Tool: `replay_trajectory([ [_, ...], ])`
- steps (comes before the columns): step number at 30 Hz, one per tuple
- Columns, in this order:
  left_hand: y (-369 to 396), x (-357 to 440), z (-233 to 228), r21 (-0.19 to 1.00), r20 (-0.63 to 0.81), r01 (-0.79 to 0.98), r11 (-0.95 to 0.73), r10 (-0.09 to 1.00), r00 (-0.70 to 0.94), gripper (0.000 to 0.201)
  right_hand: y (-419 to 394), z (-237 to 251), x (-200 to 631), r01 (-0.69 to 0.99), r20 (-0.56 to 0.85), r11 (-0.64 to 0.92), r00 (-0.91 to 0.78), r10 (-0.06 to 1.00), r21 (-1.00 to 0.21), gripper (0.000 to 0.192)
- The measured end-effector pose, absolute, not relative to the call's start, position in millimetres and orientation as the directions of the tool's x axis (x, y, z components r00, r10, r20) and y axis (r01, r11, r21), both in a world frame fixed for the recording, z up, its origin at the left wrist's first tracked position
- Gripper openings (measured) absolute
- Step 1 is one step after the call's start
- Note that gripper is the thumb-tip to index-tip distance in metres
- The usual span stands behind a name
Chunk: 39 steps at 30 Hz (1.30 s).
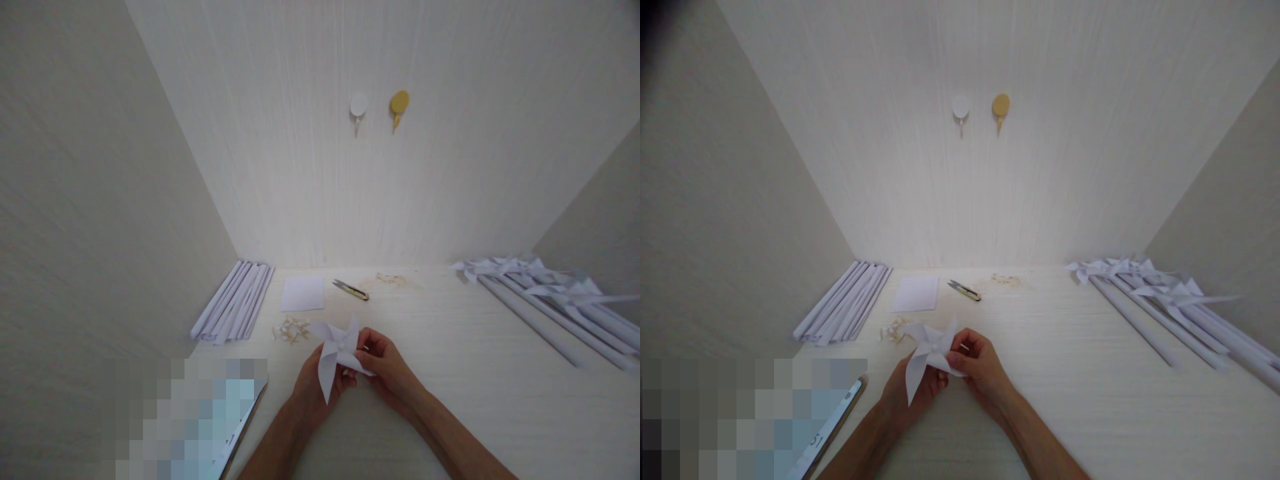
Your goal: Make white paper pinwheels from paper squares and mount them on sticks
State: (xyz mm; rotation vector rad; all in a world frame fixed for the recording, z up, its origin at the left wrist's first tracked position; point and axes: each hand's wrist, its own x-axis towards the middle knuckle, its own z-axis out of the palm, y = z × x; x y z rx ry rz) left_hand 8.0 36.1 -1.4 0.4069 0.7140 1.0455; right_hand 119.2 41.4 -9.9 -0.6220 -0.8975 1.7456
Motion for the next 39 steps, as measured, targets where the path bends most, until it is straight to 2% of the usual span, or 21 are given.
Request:
replay_trajectory([
  [11,35.6,8.2,-4.1,0.657,-0.309,-0.601,0.455,0.890,0.336,0.007,41.4,-11.8,119.9,-0.582,0.027,-0.186,-0.337,0.941,-0.792,0.023],
  [17,37.1,4.9,-2.9,0.600,-0.325,-0.636,0.486,0.874,0.361,0.007,39.4,-7.0,120.4,-0.608,-0.009,-0.237,-0.354,0.935,-0.757,0.021],
  [21,36.8,6.4,-2.4,0.667,-0.304,-0.583,0.465,0.883,0.356,0.009,39.1,-5.5,121.4,-0.645,-0.048,-0.265,-0.334,0.941,-0.717,0.022],
  [28,35.9,12.2,-2.5,0.774,-0.325,-0.469,0.425,0.903,0.282,0.016,39.1,-8.2,119.7,-0.605,0.021,-0.197,-0.333,0.943,-0.772,0.029],
  [33,32.1,14.6,-1.4,0.809,-0.371,-0.406,0.426,0.904,0.211,0.016,38.1,-10.2,119.9,-0.578,0.004,-0.182,-0.307,0.952,-0.796,0.030],
  [39,29.7,14.7,-2.3,0.824,-0.384,-0.353,0.443,0.895,0.227,0.021,36.9,-8.6,120.8,-0.576,0.016,-0.176,-0.313,0.949,-0.798,0.033],
])
